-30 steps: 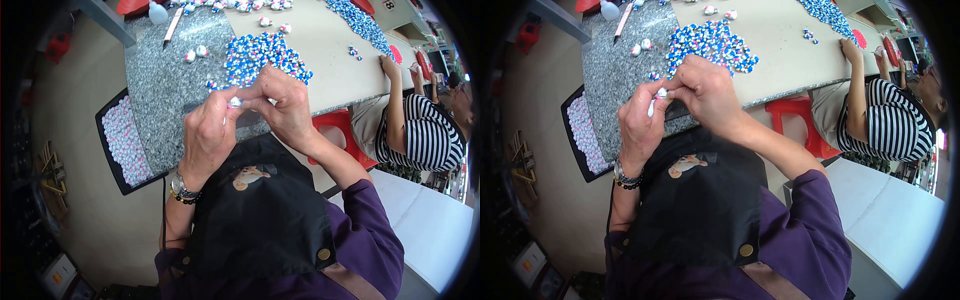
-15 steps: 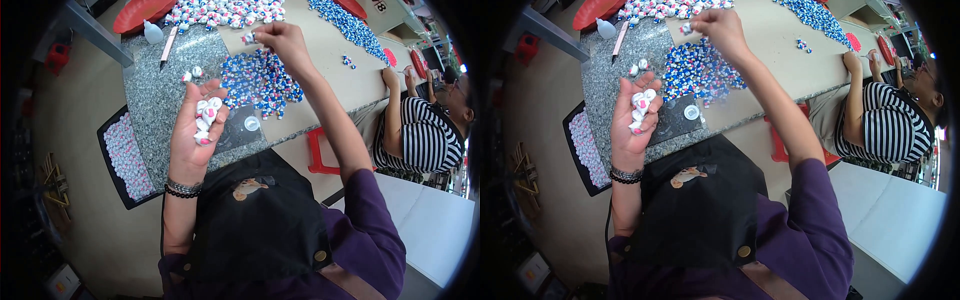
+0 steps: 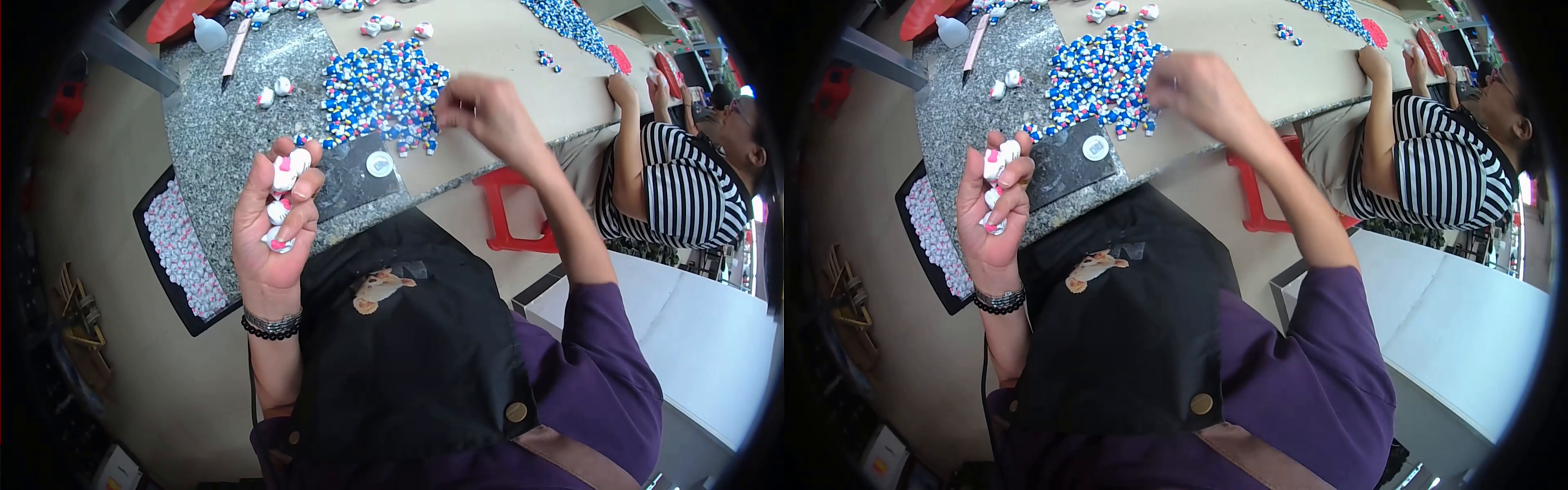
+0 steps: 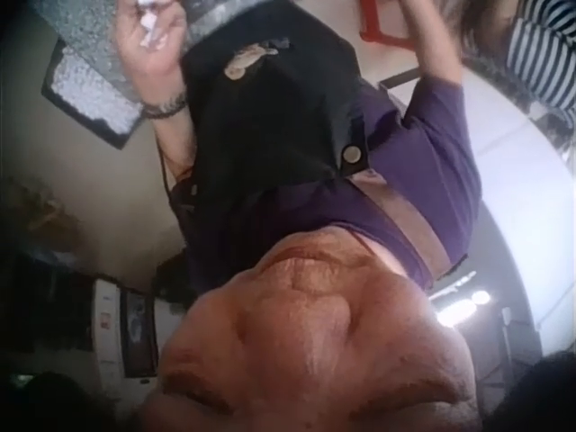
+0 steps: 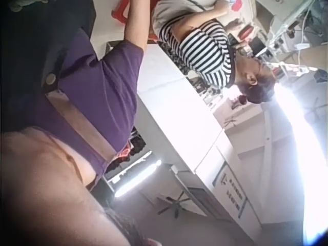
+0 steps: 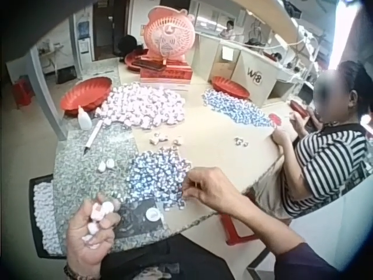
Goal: The person assembles plastic figurines by applying adhesive from a bottle to plastic components and pressing them together by hand.
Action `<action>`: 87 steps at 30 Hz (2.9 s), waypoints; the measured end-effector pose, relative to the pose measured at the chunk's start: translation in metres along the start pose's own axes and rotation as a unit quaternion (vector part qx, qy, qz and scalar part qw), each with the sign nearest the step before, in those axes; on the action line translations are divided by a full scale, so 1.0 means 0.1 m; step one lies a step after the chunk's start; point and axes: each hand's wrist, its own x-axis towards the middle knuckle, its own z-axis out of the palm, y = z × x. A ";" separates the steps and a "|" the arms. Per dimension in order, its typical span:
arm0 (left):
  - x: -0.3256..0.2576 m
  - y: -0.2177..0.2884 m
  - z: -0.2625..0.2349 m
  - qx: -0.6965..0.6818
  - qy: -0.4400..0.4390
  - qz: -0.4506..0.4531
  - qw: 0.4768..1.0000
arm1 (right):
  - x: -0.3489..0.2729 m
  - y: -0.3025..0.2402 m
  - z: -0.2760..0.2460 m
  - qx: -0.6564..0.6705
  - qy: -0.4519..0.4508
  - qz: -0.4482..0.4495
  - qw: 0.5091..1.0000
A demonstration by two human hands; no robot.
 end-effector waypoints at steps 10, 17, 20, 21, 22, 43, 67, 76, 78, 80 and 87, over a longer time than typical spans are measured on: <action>-0.06 -0.24 0.07 0.021 0.060 -0.014 0.998 | -0.45 -0.26 0.45 -0.195 0.082 0.006 0.977; -0.13 -0.23 0.06 0.047 0.065 -0.020 0.997 | -0.40 -0.27 0.34 -0.007 0.086 0.067 0.994; -0.12 -0.22 0.03 0.069 0.043 -0.025 0.996 | -0.39 -0.26 0.27 0.228 0.039 0.171 0.958; -0.13 -0.22 0.03 0.067 0.022 -0.029 0.997 | -0.36 -0.33 0.25 0.342 0.044 0.191 0.919; -0.13 -0.22 0.03 0.065 0.000 -0.035 0.997 | -0.33 -0.40 0.23 0.451 0.048 0.208 0.867; -0.20 -0.19 0.07 0.266 0.086 0.060 0.958 | -0.15 -0.61 0.40 0.193 0.025 0.028 0.980; -0.11 -0.47 0.03 0.394 0.092 0.139 0.904 | -0.15 -0.92 0.54 0.477 0.107 0.089 0.868; -0.07 -0.51 0.04 0.460 0.083 0.160 0.870 | -0.17 -0.91 0.59 0.468 0.081 0.060 0.878; -0.07 -0.49 0.03 0.528 0.080 0.178 0.827 | -0.17 -0.92 0.59 0.444 0.078 0.039 0.892; -0.06 -0.47 0.02 0.553 0.079 0.189 0.807 | -0.16 -0.92 0.59 0.431 0.074 0.034 0.899; 0.12 -0.33 0.06 0.607 0.054 0.235 0.757 | 0.06 -0.87 0.55 0.360 0.073 0.001 0.930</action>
